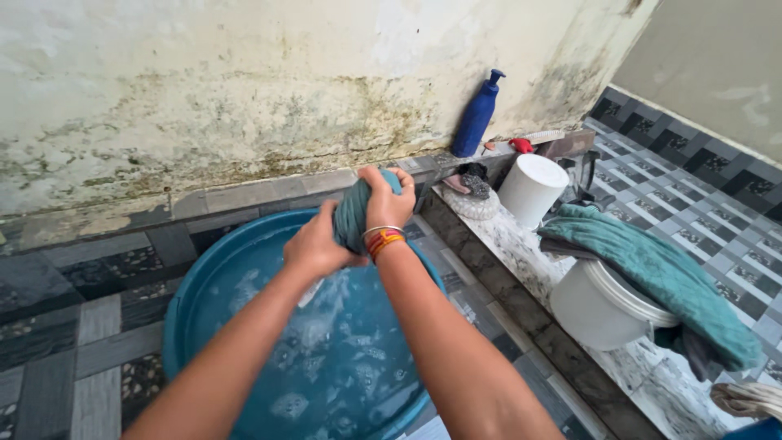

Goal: The person washes clothes in a tub of water, scrubbing and wringing out several items of clothing including shirts and towels, then placing them onto a white bucket.

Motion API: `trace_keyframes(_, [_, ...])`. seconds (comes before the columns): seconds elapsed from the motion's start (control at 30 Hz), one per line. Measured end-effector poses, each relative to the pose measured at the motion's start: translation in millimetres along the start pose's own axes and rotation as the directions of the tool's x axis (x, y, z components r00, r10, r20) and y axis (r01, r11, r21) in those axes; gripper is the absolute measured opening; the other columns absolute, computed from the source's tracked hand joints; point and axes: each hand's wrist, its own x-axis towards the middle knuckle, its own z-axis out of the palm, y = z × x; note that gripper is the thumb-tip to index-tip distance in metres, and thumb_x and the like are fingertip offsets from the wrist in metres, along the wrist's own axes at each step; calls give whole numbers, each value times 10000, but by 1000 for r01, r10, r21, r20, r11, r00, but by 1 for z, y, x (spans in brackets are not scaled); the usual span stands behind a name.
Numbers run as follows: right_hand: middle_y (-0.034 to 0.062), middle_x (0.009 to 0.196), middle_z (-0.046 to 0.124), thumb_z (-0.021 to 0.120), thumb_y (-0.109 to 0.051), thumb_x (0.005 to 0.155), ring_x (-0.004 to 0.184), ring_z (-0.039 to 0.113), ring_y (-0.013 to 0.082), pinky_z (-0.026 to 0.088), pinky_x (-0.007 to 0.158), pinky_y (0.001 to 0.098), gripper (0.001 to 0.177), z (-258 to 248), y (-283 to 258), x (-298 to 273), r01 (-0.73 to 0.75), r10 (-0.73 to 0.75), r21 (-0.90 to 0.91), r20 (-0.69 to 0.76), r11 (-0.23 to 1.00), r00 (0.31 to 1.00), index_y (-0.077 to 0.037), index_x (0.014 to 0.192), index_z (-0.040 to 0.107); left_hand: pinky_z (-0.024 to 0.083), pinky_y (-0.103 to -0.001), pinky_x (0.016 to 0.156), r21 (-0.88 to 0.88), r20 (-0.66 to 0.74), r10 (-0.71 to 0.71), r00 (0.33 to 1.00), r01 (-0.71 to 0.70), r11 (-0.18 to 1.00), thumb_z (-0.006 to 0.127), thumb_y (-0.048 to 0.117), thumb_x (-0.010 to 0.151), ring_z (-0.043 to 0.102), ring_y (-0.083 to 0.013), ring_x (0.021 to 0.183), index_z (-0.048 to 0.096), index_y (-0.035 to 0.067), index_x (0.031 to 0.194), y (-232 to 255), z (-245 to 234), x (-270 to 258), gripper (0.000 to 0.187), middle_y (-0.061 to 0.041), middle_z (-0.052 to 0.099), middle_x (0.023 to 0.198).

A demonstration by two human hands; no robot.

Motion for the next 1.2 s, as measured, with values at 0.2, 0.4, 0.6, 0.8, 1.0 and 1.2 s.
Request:
trace_keyframes(0.2, [52, 805, 707, 747, -40, 726, 751, 656, 132, 529, 734, 277, 222, -3, -31, 9, 54, -123, 297, 220, 953, 968, -22, 921, 644, 566, -474, 791, -852, 387, -20, 922, 366, 375, 681, 279, 744, 716, -290, 905, 529, 161, 1307, -23, -18, 40, 595, -150, 721, 1064])
trace_keyframes(0.4, [51, 939, 661, 817, -80, 716, 878, 617, 164, 532, 824, 310, 313, 20, -84, -10, 389, -426, 178, 302, 904, 853, -18, 979, 660, 601, -457, 890, -946, 268, -146, 952, 289, 148, 499, 362, 1028, 735, -262, 963, 653, 39, 1208, -32, -9, 83, 401, -129, 732, 1115])
trace_keyframes(0.6, [40, 969, 647, 814, -136, 679, 918, 630, 172, 546, 861, 312, 407, 42, -123, -34, 441, -493, 220, 395, 870, 775, -56, 1044, 654, 550, -524, 890, -873, 488, -150, 860, 484, -65, 403, 651, 946, 716, -280, 1018, 698, 156, 1198, 37, -45, 24, 629, -72, 725, 1138])
trace_keyframes(0.8, [42, 966, 650, 851, -158, 723, 904, 640, 168, 557, 871, 315, 413, 34, -121, -52, 568, -585, 201, 485, 798, 650, -59, 1057, 629, 528, -637, 863, -845, 497, 27, 867, 491, -212, 405, 793, 795, 699, -349, 1002, 683, 204, 1229, 62, -51, -23, 783, -72, 718, 1163])
trace_keyframes(1.0, [16, 1028, 581, 786, -66, 783, 928, 598, 130, 545, 832, 292, 392, 39, -97, -45, 234, -404, 416, 388, 879, 828, -70, 1106, 563, 565, -519, 948, -911, 245, -7, 970, 228, -344, 596, 537, 901, 720, -259, 1105, 684, 205, 1261, 8, -38, 35, 498, -41, 732, 1237])
trace_keyframes(1.2, [25, 1024, 582, 871, -199, 808, 918, 575, 108, 524, 802, 275, 439, 37, -85, -47, 185, -307, 307, 418, 933, 855, -74, 1090, 559, 554, -517, 816, -943, 212, -144, 967, 163, -289, 667, 456, 836, 719, -280, 930, 713, 174, 1081, -9, -50, 52, 376, -72, 748, 1049])
